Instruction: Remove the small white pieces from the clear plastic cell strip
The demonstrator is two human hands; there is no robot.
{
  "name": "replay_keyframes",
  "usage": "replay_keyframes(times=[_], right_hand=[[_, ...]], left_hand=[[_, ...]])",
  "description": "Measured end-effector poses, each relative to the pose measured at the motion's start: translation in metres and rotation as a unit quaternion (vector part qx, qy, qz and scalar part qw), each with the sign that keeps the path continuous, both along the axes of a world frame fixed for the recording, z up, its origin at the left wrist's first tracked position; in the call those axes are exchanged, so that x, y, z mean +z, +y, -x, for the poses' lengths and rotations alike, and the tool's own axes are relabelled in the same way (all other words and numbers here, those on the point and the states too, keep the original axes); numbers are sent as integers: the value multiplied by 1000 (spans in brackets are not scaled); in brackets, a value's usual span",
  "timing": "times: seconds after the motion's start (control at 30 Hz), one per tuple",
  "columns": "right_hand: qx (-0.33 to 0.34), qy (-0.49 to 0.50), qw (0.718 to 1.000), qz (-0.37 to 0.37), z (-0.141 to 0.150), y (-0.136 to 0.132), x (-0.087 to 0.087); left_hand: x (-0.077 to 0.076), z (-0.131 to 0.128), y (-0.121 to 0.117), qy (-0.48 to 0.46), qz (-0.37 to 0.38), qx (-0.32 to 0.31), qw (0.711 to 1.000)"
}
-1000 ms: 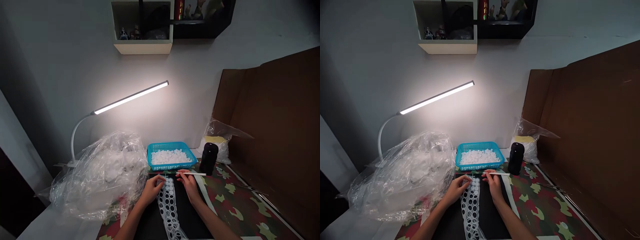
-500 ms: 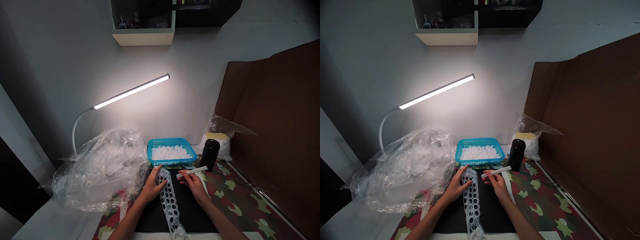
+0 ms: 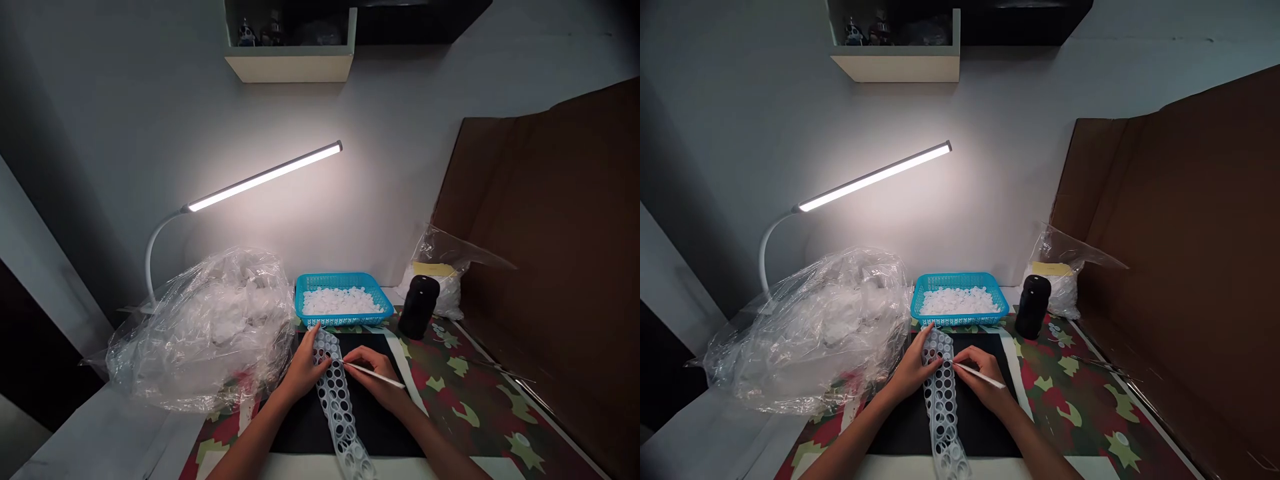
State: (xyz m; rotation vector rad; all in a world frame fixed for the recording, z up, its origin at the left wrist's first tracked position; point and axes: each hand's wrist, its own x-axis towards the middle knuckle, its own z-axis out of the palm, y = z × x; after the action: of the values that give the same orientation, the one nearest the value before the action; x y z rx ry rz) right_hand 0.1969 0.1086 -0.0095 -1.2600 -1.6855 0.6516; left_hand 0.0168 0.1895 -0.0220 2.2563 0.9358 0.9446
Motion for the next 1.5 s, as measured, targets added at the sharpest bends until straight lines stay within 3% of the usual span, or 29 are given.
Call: replay_keyframes(times=[0.6, 0.77, 0.97, 1.07, 1.23, 1.4, 1.5], right_hand=[[61, -85, 994, -40, -2, -4, 6], [62, -116, 990, -44, -2, -1, -3], [71, -306, 941, -127, -9, 16, -15], [89, -334, 929, -132, -11, 22, -18], [91, -316, 940, -92, -8, 20, -15], [85, -161, 982, -54, -5, 8, -3], [57, -104, 992, -37, -5, 4, -1]], left_hand=[[1, 0, -4, 10, 5, -28, 1000], [2, 1, -4, 11, 14, -43, 999], [2, 2, -2, 18, 24, -50, 998], [1, 4, -1, 30, 9, -57, 998], [2, 6, -1, 34, -11, -68, 997], [6, 6, -3, 18, -3, -69, 997], [9, 4, -6, -10, 17, -70, 997]])
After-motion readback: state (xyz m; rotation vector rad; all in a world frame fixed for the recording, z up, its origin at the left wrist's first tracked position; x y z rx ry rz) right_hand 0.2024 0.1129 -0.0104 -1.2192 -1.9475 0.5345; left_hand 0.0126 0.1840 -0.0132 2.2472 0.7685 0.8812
